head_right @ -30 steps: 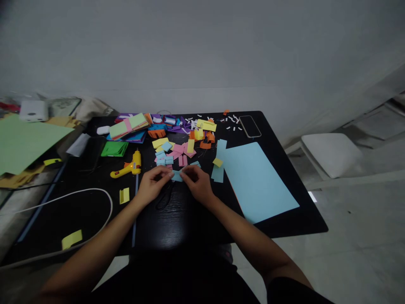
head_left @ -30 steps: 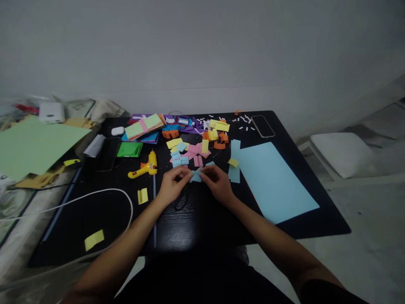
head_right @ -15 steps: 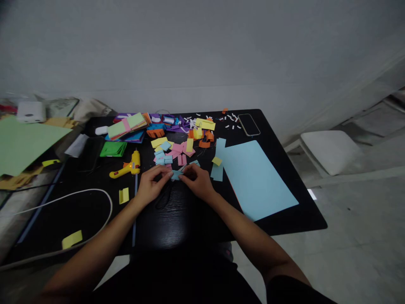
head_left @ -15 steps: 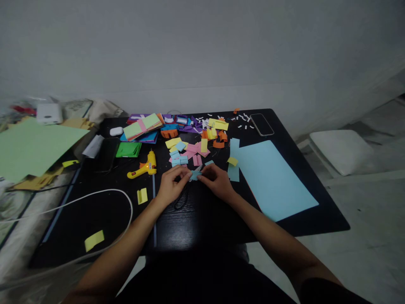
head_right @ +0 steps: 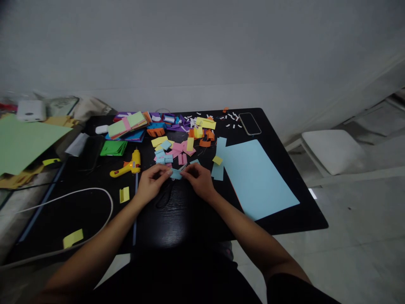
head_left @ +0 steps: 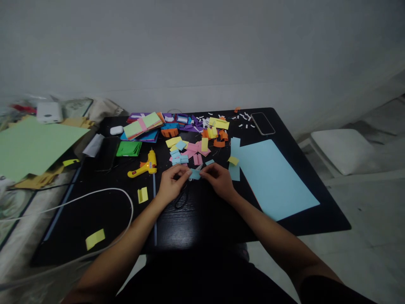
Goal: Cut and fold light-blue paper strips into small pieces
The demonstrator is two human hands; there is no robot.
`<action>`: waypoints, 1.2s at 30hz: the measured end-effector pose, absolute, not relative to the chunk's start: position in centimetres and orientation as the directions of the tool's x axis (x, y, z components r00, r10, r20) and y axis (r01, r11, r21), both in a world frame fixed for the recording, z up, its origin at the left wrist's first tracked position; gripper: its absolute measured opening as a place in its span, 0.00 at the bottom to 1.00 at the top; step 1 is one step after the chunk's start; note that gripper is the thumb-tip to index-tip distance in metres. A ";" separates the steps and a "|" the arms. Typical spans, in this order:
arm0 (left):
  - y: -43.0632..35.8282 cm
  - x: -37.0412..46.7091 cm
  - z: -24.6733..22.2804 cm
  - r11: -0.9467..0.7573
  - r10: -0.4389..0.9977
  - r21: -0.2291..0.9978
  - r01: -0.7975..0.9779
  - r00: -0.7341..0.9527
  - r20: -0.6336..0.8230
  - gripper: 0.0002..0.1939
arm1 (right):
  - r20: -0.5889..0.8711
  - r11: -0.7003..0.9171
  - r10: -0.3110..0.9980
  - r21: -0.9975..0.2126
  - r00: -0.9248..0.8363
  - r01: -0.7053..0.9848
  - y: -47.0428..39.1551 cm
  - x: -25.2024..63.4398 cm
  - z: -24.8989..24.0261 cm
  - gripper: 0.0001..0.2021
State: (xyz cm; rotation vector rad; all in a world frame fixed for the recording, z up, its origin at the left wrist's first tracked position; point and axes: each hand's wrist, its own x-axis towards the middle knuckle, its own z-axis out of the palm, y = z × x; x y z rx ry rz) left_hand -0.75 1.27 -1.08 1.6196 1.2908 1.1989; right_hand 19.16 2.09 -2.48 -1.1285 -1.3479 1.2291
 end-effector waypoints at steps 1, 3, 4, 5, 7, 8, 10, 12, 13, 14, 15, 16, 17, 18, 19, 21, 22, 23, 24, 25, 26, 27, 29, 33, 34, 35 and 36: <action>1.3 -0.7 -1.1 -0.207 0.978 0.940 0.273 0.054 0.199 0.09 | 0.063 0.066 0.992 -0.998 -0.112 0.025 2.0 19.1 -2.4 0.14; 1.3 -0.7 -1.1 -0.166 0.986 0.959 0.230 0.041 0.161 0.11 | 0.063 0.064 0.993 -0.998 -0.101 0.005 1.9 19.0 -2.2 0.14; 1.3 -0.6 -1.2 -0.150 0.989 0.966 0.212 0.037 0.145 0.12 | 0.062 0.062 0.994 -0.998 -0.095 -0.007 1.9 19.0 -2.1 0.14; 1.3 -0.6 -1.2 -0.138 0.990 0.970 0.200 0.034 0.134 0.12 | 0.060 0.059 0.994 -0.998 -0.086 -0.021 1.9 18.9 -2.0 0.15; 1.3 -0.6 -1.2 -0.127 0.992 0.972 0.197 0.025 0.124 0.12 | 0.052 0.048 0.996 -0.997 -0.066 -0.057 1.9 18.9 -2.0 0.16; 1.3 -0.5 -1.2 -0.125 0.992 0.972 0.201 0.020 0.123 0.12 | 0.044 0.040 0.997 -0.997 -0.059 -0.073 1.9 18.9 -2.0 0.17; 1.3 -0.5 -1.3 -0.121 0.993 0.971 0.204 0.009 0.121 0.12 | 0.028 0.022 0.998 -0.995 -0.054 -0.096 2.0 18.8 -2.1 0.19; 1.3 -0.4 -1.3 -0.111 0.994 0.976 0.188 0.001 0.113 0.12 | 0.010 0.003 0.997 -0.994 -0.070 -0.105 2.0 18.8 -2.3 0.19; 1.3 -0.4 -1.4 -0.103 0.994 0.979 0.175 -0.001 0.105 0.12 | 0.002 -0.007 0.996 -0.994 -0.086 -0.108 2.1 18.8 -2.4 0.19; 1.3 -0.3 -1.4 -0.094 0.995 0.982 0.162 -0.002 0.096 0.12 | -0.006 -0.018 0.995 -0.993 -0.103 -0.116 2.1 18.8 -2.5 0.19; 1.3 -0.3 -1.4 -0.086 0.996 0.985 0.150 -0.001 0.087 0.12 | -0.015 -0.031 0.992 -0.991 -0.123 -0.131 2.1 18.7 -2.6 0.18; 1.4 -0.2 -1.4 -0.079 0.997 0.987 0.139 0.000 0.079 0.12 | -0.024 -0.045 0.990 -0.988 -0.142 -0.148 2.1 18.7 -2.7 0.18; 1.4 -0.2 -1.4 -0.072 0.997 0.989 0.132 0.002 0.073 0.12 | -0.035 -0.062 0.986 -0.984 -0.163 -0.166 2.2 18.7 -2.8 0.18; 1.4 -0.1 -1.4 -0.068 0.998 0.990 0.127 0.003 0.068 0.13 | -0.047 -0.079 0.983 -0.980 -0.180 -0.180 2.2 18.6 -2.8 0.18; 1.4 -0.1 -1.3 -0.064 0.998 0.990 0.125 0.003 0.065 0.13 | -0.058 -0.095 0.979 -0.978 -0.193 -0.188 2.2 18.6 -2.8 0.18; 1.4 -0.1 -1.3 -0.058 0.998 0.991 0.123 0.001 0.059 0.13 | -0.074 -0.113 0.977 -0.976 -0.199 -0.188 2.2 18.6 -2.8 0.18; 1.4 -0.1 -1.3 -0.055 0.998 0.991 0.122 0.001 0.056 0.13 | -0.077 -0.113 0.978 -0.976 -0.192 -0.184 2.2 18.6 -2.8 0.18; 1.4 -0.1 -1.3 -0.053 0.999 0.991 0.124 0.000 0.053 0.13 | -0.077 -0.110 0.981 -0.978 -0.179 -0.179 2.3 18.6 -2.8 0.18; 1.4 -0.1 -1.4 -0.051 0.999 0.991 0.126 0.000 0.051 0.13 | -0.076 -0.105 0.983 -0.979 -0.166 -0.175 2.3 18.6 -2.8 0.18; 1.4 -0.1 -1.4 -0.047 0.999 0.991 0.128 0.001 0.047 0.13 | -0.074 -0.101 0.985 -0.980 -0.156 -0.172 2.3 18.7 -2.7 0.18; 1.4 -0.2 -1.4 -0.041 0.999 0.991 0.131 0.002 0.041 0.13 | -0.073 -0.099 0.986 -0.980 -0.150 -0.172 2.3 18.7 -2.8 0.19; 1.4 -0.2 -1.4 -0.032 0.999 0.991 0.132 0.001 0.032 0.13 | -0.074 -0.100 0.986 -0.980 -0.151 -0.174 2.3 18.6 -2.8 0.19; 1.5 -0.2 -1.5 -0.009 1.000 0.992 0.127 -0.004 0.010 0.14 | -0.086 -0.117 0.982 -0.976 -0.166 -0.186 2.3 18.6 -2.9 0.19; 1.5 -0.1 -1.4 0.023 1.000 0.996 0.092 -0.011 -0.022 0.14 | -0.126 -0.178 0.964 -0.960 -0.234 -0.216 2.2 18.5 -3.4 0.22; 1.5 -0.1 -1.4 0.025 1.000 0.996 0.089 -0.008 -0.024 0.14 | -0.131 -0.188 0.959 -0.958 -0.251 -0.217 2.2 18.5 -3.5 0.22; 1.5 -0.1 -1.4 0.025 1.000 0.996 0.089 -0.006 -0.025 0.14 | -0.134 -0.194 0.955 -0.957 -0.265 -0.215 2.2 18.5 -3.6 0.22; 1.5 -0.1 -1.4 0.026 1.000 0.996 0.090 -0.003 -0.025 0.14 | -0.135 -0.197 0.952 -0.957 -0.274 -0.215 2.2 18.5 -3.7 0.22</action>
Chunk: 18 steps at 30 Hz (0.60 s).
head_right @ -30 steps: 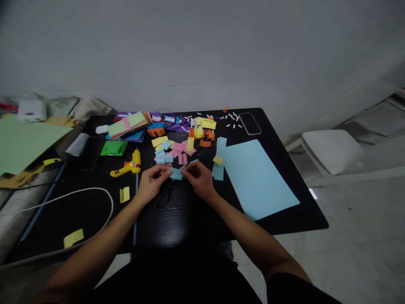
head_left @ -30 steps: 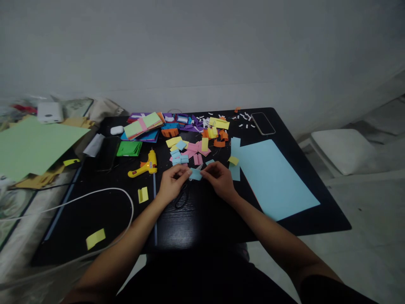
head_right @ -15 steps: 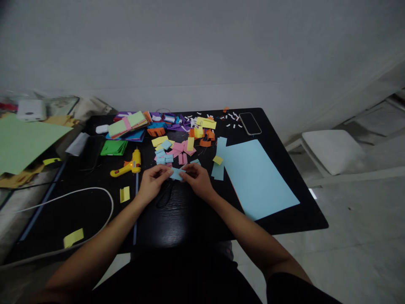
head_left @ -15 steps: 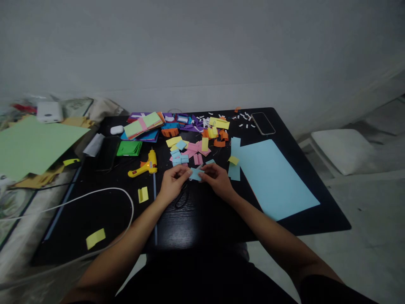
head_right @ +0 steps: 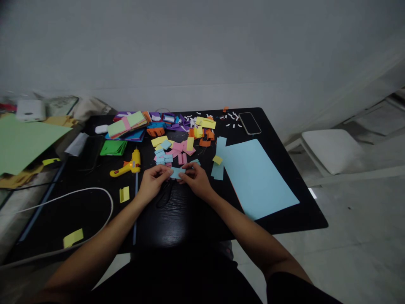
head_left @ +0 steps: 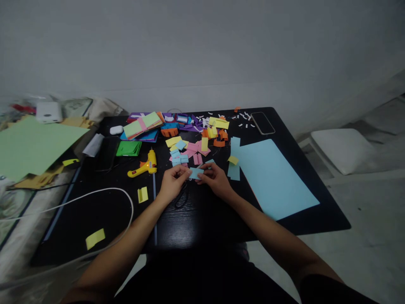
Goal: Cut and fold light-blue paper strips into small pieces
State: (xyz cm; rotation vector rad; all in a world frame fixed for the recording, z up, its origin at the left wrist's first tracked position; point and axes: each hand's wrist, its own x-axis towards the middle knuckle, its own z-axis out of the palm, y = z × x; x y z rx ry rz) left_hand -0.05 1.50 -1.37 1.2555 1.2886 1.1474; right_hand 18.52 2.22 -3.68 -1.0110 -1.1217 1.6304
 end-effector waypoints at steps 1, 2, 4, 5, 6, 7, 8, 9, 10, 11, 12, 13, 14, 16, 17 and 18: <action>1.5 -0.1 -1.4 0.027 1.000 0.996 0.089 -0.001 -0.027 0.14 | -0.134 -0.199 0.951 -0.956 -0.280 -0.216 2.2 18.5 -3.7 0.22; 1.5 -0.1 -1.4 0.029 1.000 0.996 0.087 -0.001 -0.030 0.14 | -0.134 -0.200 0.950 -0.954 -0.283 -0.222 2.3 18.6 -3.7 0.23; 1.6 -0.1 -1.4 0.039 0.999 0.996 0.077 0.004 -0.040 0.13 | -0.132 -0.205 0.948 -0.949 -0.291 -0.238 2.3 18.6 -3.7 0.23; 1.6 -0.2 -1.4 0.047 0.999 0.996 0.074 0.011 -0.047 0.12 | -0.131 -0.208 0.946 -0.947 -0.296 -0.247 2.4 18.7 -3.6 0.23; 1.7 -0.2 -1.4 0.055 0.998 0.996 0.073 0.020 -0.057 0.12 | -0.128 -0.209 0.945 -0.944 -0.301 -0.255 2.4 18.7 -3.5 0.23; 1.7 -0.3 -1.4 0.064 0.997 0.995 0.075 0.032 -0.067 0.12 | -0.126 -0.211 0.943 -0.942 -0.307 -0.261 2.4 18.7 -3.5 0.23; 1.8 -0.3 -1.4 0.072 0.996 0.994 0.076 0.046 -0.076 0.12 | -0.125 -0.213 0.942 -0.940 -0.312 -0.266 2.4 18.8 -3.4 0.23; 1.9 -0.4 -1.4 0.078 0.995 0.994 0.074 0.058 -0.083 0.12 | -0.125 -0.217 0.940 -0.938 -0.318 -0.270 2.4 18.8 -3.4 0.22; 1.9 -0.5 -1.3 0.082 0.994 0.994 0.067 0.069 -0.086 0.13 | -0.128 -0.223 0.937 -0.936 -0.324 -0.273 2.4 18.8 -3.4 0.22; 2.0 -0.6 -1.3 0.082 0.993 0.995 0.055 0.078 -0.086 0.13 | -0.133 -0.229 0.935 -0.934 -0.328 -0.275 2.4 18.9 -3.4 0.22; 2.0 -0.6 -1.2 0.081 0.993 0.996 0.040 0.088 -0.085 0.14 | -0.138 -0.235 0.934 -0.932 -0.331 -0.277 2.4 18.9 -3.4 0.21; 2.1 -0.7 -1.2 0.079 0.992 0.997 0.022 0.099 -0.081 0.15 | -0.141 -0.240 0.933 -0.930 -0.332 -0.279 2.5 18.9 -3.4 0.21; 2.1 -0.7 -1.1 0.075 0.991 0.997 0.004 0.112 -0.075 0.16 | -0.142 -0.242 0.933 -0.928 -0.330 -0.283 2.5 18.9 -3.4 0.21; 2.1 -0.9 -1.0 0.064 0.988 0.998 -0.021 0.144 -0.060 0.17 | -0.142 -0.239 0.936 -0.928 -0.321 -0.287 2.5 18.9 -3.5 0.20; 2.0 -0.9 -1.0 0.057 0.985 0.998 -0.028 0.162 -0.052 0.16 | -0.140 -0.236 0.938 -0.928 -0.316 -0.288 2.5 18.9 -3.5 0.20; 2.0 -1.0 -1.0 0.052 0.983 0.998 -0.032 0.179 -0.045 0.15 | -0.140 -0.232 0.941 -0.929 -0.309 -0.287 2.5 18.8 -3.5 0.20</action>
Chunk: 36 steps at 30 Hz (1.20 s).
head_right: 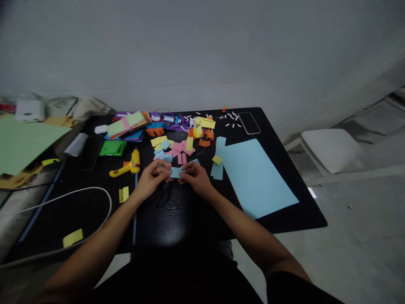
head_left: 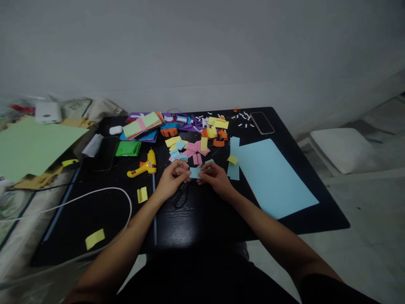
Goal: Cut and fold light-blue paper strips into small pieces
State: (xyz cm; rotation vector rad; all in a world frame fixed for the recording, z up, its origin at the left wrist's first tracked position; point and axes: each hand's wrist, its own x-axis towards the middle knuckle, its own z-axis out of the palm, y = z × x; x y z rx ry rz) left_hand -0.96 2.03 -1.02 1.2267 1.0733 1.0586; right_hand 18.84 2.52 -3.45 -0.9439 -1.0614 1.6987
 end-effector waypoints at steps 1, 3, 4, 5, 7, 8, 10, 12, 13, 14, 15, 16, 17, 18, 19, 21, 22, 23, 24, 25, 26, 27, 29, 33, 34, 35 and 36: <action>2.0 -1.0 -1.0 0.048 0.980 0.998 -0.031 0.196 -0.041 0.14 | -0.140 -0.230 0.942 -0.930 -0.304 -0.285 2.5 18.8 -3.4 0.20; 2.0 -1.1 -1.1 0.046 0.975 0.999 -0.022 0.220 -0.040 0.13 | -0.145 -0.232 0.944 -0.930 -0.297 -0.284 2.4 18.8 -3.3 0.19; 2.1 -1.1 -1.1 0.046 0.973 0.999 -0.014 0.227 -0.042 0.12 | -0.149 -0.235 0.944 -0.930 -0.295 -0.283 2.4 18.8 -3.2 0.18; 2.1 -1.2 -1.1 0.046 0.972 0.999 -0.004 0.233 -0.044 0.11 | -0.154 -0.238 0.944 -0.930 -0.292 -0.281 2.4 18.8 -3.1 0.18; 2.2 -1.3 -1.2 0.038 0.969 0.999 0.022 0.245 -0.042 0.11 | -0.161 -0.241 0.945 -0.931 -0.285 -0.274 2.4 18.8 -3.0 0.17; 2.2 -1.3 -1.2 0.030 0.967 0.999 0.035 0.252 -0.038 0.11 | -0.162 -0.241 0.945 -0.933 -0.283 -0.269 2.4 18.8 -2.9 0.17; 2.2 -1.4 -1.2 0.014 0.964 0.998 0.058 0.264 -0.029 0.11 | -0.161 -0.239 0.944 -0.936 -0.290 -0.259 2.4 18.9 -2.8 0.17; 2.2 -1.4 -1.2 0.007 0.963 0.997 0.075 0.268 -0.027 0.11 | -0.159 -0.243 0.935 -0.938 -0.317 -0.248 2.4 19.0 -2.7 0.17; 2.2 -1.4 -1.2 0.008 0.962 0.997 0.082 0.270 -0.030 0.10 | -0.157 -0.247 0.929 -0.938 -0.336 -0.244 2.3 19.0 -2.7 0.17; 2.2 -1.4 -1.2 0.010 0.962 0.996 0.088 0.272 -0.034 0.10 | -0.154 -0.250 0.922 -0.937 -0.356 -0.242 2.3 19.0 -2.7 0.17; 2.2 -1.4 -1.2 0.011 0.961 0.996 0.092 0.273 -0.036 0.10 | -0.151 -0.253 0.916 -0.937 -0.372 -0.241 2.2 18.9 -2.6 0.17; 2.2 -1.5 -1.2 0.011 0.961 0.995 0.095 0.273 -0.036 0.10 | -0.149 -0.255 0.912 -0.936 -0.383 -0.242 2.2 18.9 -2.6 0.16; 2.2 -1.5 -1.2 0.008 0.962 0.995 0.097 0.272 -0.034 0.10 | -0.149 -0.257 0.910 -0.935 -0.388 -0.244 2.2 18.9 -2.6 0.16; 2.2 -1.5 -1.2 0.003 0.962 0.995 0.098 0.270 -0.030 0.10 | -0.149 -0.258 0.910 -0.934 -0.386 -0.247 2.2 18.9 -2.7 0.17; 2.2 -1.4 -1.1 -0.003 0.963 0.995 0.097 0.269 -0.024 0.09 | -0.151 -0.260 0.911 -0.933 -0.383 -0.250 2.2 18.8 -2.7 0.17; 2.1 -1.4 -0.9 -0.015 0.960 0.995 0.098 0.280 -0.014 0.09 | -0.155 -0.266 0.911 -0.929 -0.383 -0.257 2.2 18.8 -2.8 0.17; 2.1 -1.4 -0.8 -0.019 0.956 0.995 0.100 0.292 -0.012 0.08 | -0.157 -0.270 0.910 -0.927 -0.385 -0.261 2.3 18.8 -2.8 0.17; 2.1 -1.4 -0.7 -0.022 0.952 0.994 0.105 0.306 -0.011 0.08 | -0.158 -0.273 0.909 -0.925 -0.387 -0.264 2.3 18.8 -2.8 0.17; 2.0 -1.4 -0.6 -0.025 0.948 0.994 0.111 0.318 -0.012 0.08 | -0.161 -0.278 0.907 -0.923 -0.389 -0.267 2.3 18.9 -2.8 0.17; 2.0 -1.4 -0.6 -0.028 0.946 0.993 0.116 0.324 -0.011 0.07 | -0.163 -0.282 0.906 -0.921 -0.391 -0.268 2.3 18.9 -2.9 0.17; 2.0 -1.4 -0.6 -0.031 0.945 0.992 0.119 0.326 -0.010 0.07 | -0.165 -0.284 0.904 -0.921 -0.393 -0.268 2.4 18.9 -2.8 0.17; 2.0 -1.4 -0.6 -0.033 0.947 0.992 0.120 0.322 -0.008 0.07 | -0.168 -0.289 0.902 -0.920 -0.397 -0.266 2.4 19.0 -2.8 0.17; 2.0 -1.4 -0.7 -0.030 0.955 0.993 0.110 0.296 -0.004 0.07 | -0.172 -0.295 0.900 -0.917 -0.400 -0.270 2.4 19.1 -2.7 0.17; 2.1 -1.4 -0.9 -0.006 0.978 0.997 0.080 0.211 -0.011 0.08 | -0.144 -0.256 0.912 -0.931 -0.385 -0.259 2.5 19.3 -2.3 0.17; 2.1 -1.4 -0.9 0.000 0.981 0.997 0.071 0.191 -0.013 0.08 | -0.126 -0.232 0.916 -0.940 -0.380 -0.248 2.5 19.3 -2.3 0.17; 2.1 -1.3 -1.0 0.005 0.985 0.998 0.060 0.174 -0.015 0.08 | -0.109 -0.209 0.920 -0.949 -0.375 -0.236 2.4 19.3 -2.2 0.16; 2.1 -1.2 -1.0 0.009 0.987 0.999 0.047 0.161 -0.016 0.09 | -0.094 -0.187 0.925 -0.956 -0.368 -0.225 2.4 19.3 -2.2 0.16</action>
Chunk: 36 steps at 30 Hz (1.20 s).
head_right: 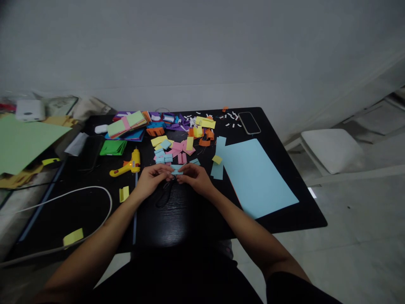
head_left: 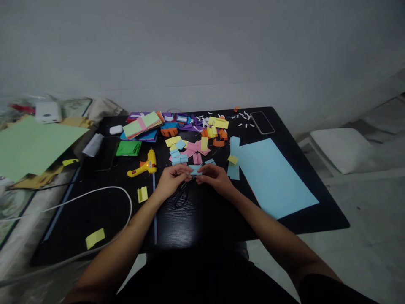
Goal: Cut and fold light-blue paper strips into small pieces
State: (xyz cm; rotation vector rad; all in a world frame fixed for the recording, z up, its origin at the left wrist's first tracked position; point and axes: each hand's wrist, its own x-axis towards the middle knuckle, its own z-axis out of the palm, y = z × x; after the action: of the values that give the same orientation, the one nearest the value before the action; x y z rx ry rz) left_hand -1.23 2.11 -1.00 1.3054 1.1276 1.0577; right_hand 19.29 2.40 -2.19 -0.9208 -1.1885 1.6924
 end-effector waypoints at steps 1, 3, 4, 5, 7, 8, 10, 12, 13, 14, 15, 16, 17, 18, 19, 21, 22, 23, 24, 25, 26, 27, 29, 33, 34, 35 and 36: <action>2.1 -1.1 -1.0 0.012 0.989 0.999 0.032 0.149 -0.017 0.09 | -0.082 -0.168 0.931 -0.962 -0.357 -0.216 2.4 19.2 -2.2 0.16; 2.0 -0.9 -1.0 0.020 0.990 1.000 0.007 0.137 -0.020 0.09 | -0.062 -0.136 0.944 -0.968 -0.325 -0.209 2.2 19.1 -2.3 0.15; 1.9 -0.7 -1.0 0.024 0.990 1.000 -0.003 0.137 -0.024 0.09 | -0.053 -0.124 0.949 -0.969 -0.310 -0.212 2.2 19.0 -2.4 0.14; 1.8 -0.6 -1.0 0.028 0.990 1.000 -0.012 0.138 -0.026 0.09 | -0.044 -0.112 0.955 -0.969 -0.294 -0.218 2.1 18.9 -2.4 0.13; 1.7 -0.4 -0.9 0.033 0.990 0.999 -0.025 0.136 -0.030 0.09 | -0.034 -0.097 0.963 -0.970 -0.269 -0.224 2.0 18.8 -2.5 0.12; 1.6 -0.4 -0.9 0.034 0.991 0.999 -0.027 0.133 -0.030 0.09 | -0.033 -0.092 0.965 -0.971 -0.259 -0.222 1.9 18.7 -2.5 0.11; 1.5 -0.3 -0.7 0.030 0.992 0.999 -0.021 0.121 -0.027 0.09 | -0.033 -0.087 0.969 -0.973 -0.244 -0.213 1.8 18.7 -2.4 0.10; 1.5 -0.4 -0.7 0.020 0.994 1.000 -0.008 0.110 -0.020 0.09 | -0.026 -0.078 0.970 -0.976 -0.243 -0.205 1.7 18.7 -2.3 0.10; 1.5 -0.4 -0.6 0.015 0.994 1.000 -0.002 0.106 -0.014 0.10 | -0.019 -0.071 0.969 -0.976 -0.245 -0.207 1.7 18.7 -2.2 0.10; 1.5 -0.4 -0.6 0.009 0.995 1.000 0.003 0.102 -0.009 0.10 | -0.014 -0.070 0.968 -0.974 -0.251 -0.215 1.7 18.7 -2.1 0.11; 1.5 -0.5 -0.7 0.004 0.995 1.000 0.008 0.100 -0.005 0.10 | -0.016 -0.077 0.967 -0.969 -0.254 -0.235 1.7 18.8 -2.1 0.13; 1.5 -0.5 -0.7 0.000 0.995 1.000 0.013 0.099 -0.001 0.10 | -0.028 -0.097 0.967 -0.960 -0.255 -0.262 1.8 18.8 -2.1 0.15; 1.5 -0.5 -0.8 -0.003 0.995 1.000 0.018 0.098 0.002 0.10 | -0.054 -0.131 0.965 -0.947 -0.256 -0.292 1.9 18.9 -2.1 0.17; 1.5 -0.5 -0.8 -0.006 0.995 1.000 0.025 0.099 0.004 0.09 | -0.093 -0.176 0.961 -0.931 -0.259 -0.320 2.0 18.9 -2.2 0.18; 1.5 -0.5 -0.8 -0.010 0.995 0.999 0.032 0.101 0.006 0.09 | -0.140 -0.230 0.953 -0.913 -0.270 -0.336 2.1 18.9 -2.3 0.18; 1.5 -0.5 -0.9 -0.019 0.994 0.999 0.049 0.111 0.013 0.08 | -0.232 -0.333 0.923 -0.883 -0.307 -0.331 2.3 19.0 -2.6 0.16; 1.4 -0.5 -0.9 -0.027 0.993 0.998 0.057 0.116 0.020 0.08 | -0.266 -0.371 0.907 -0.873 -0.327 -0.318 2.5 19.0 -2.7 0.17; 1.4 -0.5 -0.8 -0.035 0.992 0.997 0.065 0.122 0.027 0.07 | -0.288 -0.395 0.896 -0.866 -0.339 -0.308 2.5 19.0 -2.7 0.18; 1.4 -0.5 -0.8 -0.044 0.991 0.996 0.071 0.126 0.035 0.07 | -0.297 -0.404 0.891 -0.863 -0.344 -0.303 2.6 19.0 -2.8 0.19; 1.4 -0.4 -0.8 -0.052 0.991 0.996 0.077 0.130 0.042 0.07 | -0.296 -0.402 0.892 -0.865 -0.343 -0.301 2.7 19.1 -2.8 0.19; 1.3 -0.5 -0.7 -0.059 0.990 0.995 0.082 0.132 0.048 0.07 | -0.285 -0.389 0.898 -0.871 -0.336 -0.301 2.7 19.1 -2.8 0.19; 1.3 -0.5 -0.7 -0.064 0.990 0.994 0.086 0.131 0.052 0.07 | -0.268 -0.369 0.906 -0.880 -0.329 -0.299 2.7 19.1 -2.8 0.20; 1.3 -0.5 -0.7 -0.066 0.991 0.993 0.096 0.126 0.054 0.07 | -0.227 -0.317 0.924 -0.905 -0.309 -0.285 2.6 19.1 -2.7 0.20; 1.3 -0.5 -0.7 -0.079 0.990 0.991 0.109 0.128 0.065 0.08 | -0.186 -0.260 0.942 -0.931 -0.279 -0.256 2.5 19.1 -2.7 0.21; 1.3 -0.4 -0.8 -0.091 0.988 0.990 0.103 0.135 0.077 0.08 | -0.189 -0.262 0.942 -0.930 -0.279 -0.256 2.5 19.1 -2.6 0.20; 1.3 -0.4 -0.9 -0.106 0.985 0.990 0.094 0.143 0.092 0.09 | -0.193 -0.268 0.941 -0.927 -0.278 -0.261 2.6 19.1 -2.6 0.20; 1.3 -0.3 -1.1 -0.122 0.983 0.989 0.084 0.149 0.109 0.10 | -0.199 -0.274 0.940 -0.923 -0.276 -0.268 2.6 19.1 -2.5 0.20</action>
State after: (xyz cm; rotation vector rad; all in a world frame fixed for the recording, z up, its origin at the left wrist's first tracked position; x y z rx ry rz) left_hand -0.33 1.29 -1.05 1.4280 1.1107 1.1389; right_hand 19.09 2.60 -2.52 -1.0162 -1.0187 1.7012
